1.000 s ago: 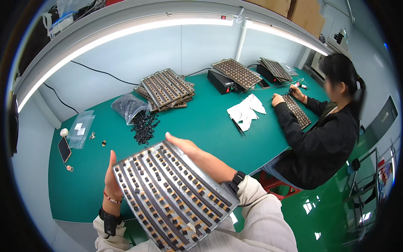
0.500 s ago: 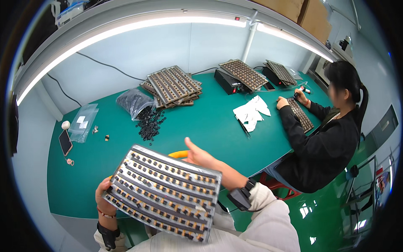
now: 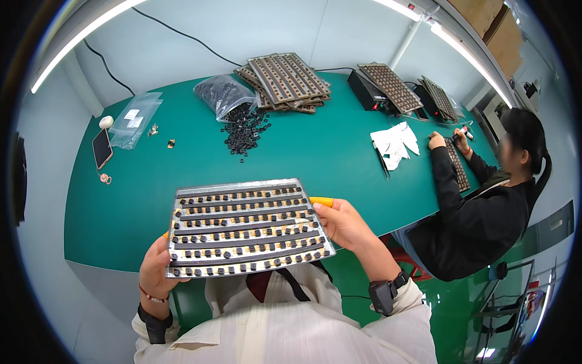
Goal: Manual assembly of small electronic sensor or camera components onto a metal tray using finger cots and a handheld tool.
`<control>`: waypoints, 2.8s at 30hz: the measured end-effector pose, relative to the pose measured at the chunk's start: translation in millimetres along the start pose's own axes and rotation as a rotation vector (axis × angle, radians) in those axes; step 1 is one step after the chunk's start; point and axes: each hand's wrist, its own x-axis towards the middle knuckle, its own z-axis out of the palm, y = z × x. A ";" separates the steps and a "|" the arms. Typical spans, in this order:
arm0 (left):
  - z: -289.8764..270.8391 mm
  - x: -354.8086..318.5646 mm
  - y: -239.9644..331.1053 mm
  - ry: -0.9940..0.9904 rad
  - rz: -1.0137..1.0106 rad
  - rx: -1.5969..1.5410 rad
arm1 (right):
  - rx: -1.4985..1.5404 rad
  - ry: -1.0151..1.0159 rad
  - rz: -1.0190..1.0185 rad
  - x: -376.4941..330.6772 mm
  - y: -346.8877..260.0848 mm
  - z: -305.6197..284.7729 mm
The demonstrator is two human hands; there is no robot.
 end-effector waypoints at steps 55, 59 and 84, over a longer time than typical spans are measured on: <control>41.9 31.7 -17.3 0.188 -0.119 -0.383 | -0.598 0.301 -0.079 55.5 10.1 -41.4; 36.1 32.3 -17.7 0.070 -0.139 -0.451 | -0.864 0.282 -0.226 55.8 9.3 -38.2; 42.8 55.9 -0.1 0.210 -0.189 -0.291 | -1.412 -0.342 -0.440 79.8 -150.6 21.2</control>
